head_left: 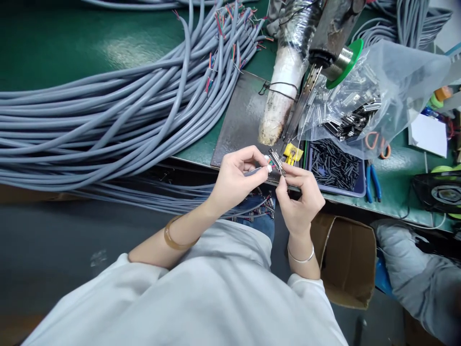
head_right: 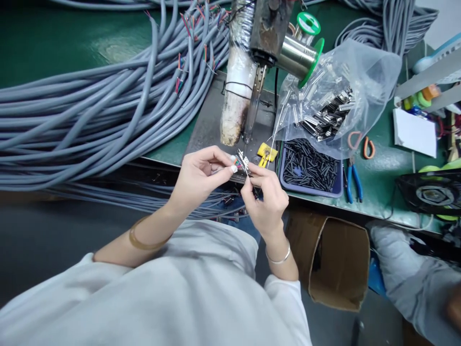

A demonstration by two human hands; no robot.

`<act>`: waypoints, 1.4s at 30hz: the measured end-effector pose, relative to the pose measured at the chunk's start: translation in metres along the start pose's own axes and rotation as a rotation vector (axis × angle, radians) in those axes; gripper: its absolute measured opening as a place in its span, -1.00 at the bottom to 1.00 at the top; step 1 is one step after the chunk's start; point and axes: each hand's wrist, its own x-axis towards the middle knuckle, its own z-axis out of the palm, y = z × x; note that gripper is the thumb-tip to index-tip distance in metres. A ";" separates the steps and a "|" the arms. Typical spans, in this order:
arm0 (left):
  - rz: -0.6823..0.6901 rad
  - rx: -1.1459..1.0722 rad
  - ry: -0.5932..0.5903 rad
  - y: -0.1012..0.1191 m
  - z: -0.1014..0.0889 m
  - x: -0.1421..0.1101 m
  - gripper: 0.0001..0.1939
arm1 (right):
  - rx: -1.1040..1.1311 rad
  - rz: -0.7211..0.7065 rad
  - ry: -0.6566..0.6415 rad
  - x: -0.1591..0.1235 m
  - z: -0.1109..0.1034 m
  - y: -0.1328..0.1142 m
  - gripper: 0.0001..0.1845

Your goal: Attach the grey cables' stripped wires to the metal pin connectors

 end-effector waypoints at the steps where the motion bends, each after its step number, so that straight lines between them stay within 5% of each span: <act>1: 0.008 0.013 0.005 0.000 0.000 0.001 -0.91 | -0.002 0.001 -0.001 0.002 0.000 0.000 -0.82; 17: 0.060 0.168 0.110 0.019 0.008 0.002 -0.90 | -0.025 -0.016 0.015 0.017 0.000 -0.002 -0.81; 25: -0.007 0.164 0.032 0.014 0.002 0.001 -0.91 | -0.005 -0.026 0.003 0.009 0.001 -0.001 -0.79; 37: 0.253 0.328 -0.022 0.009 -0.004 -0.001 -0.93 | 0.051 0.056 -0.010 0.015 0.000 -0.001 -0.83; 42: 0.246 0.318 -0.014 0.011 -0.006 0.003 -0.92 | 0.038 0.075 -0.005 0.020 0.002 0.000 -0.85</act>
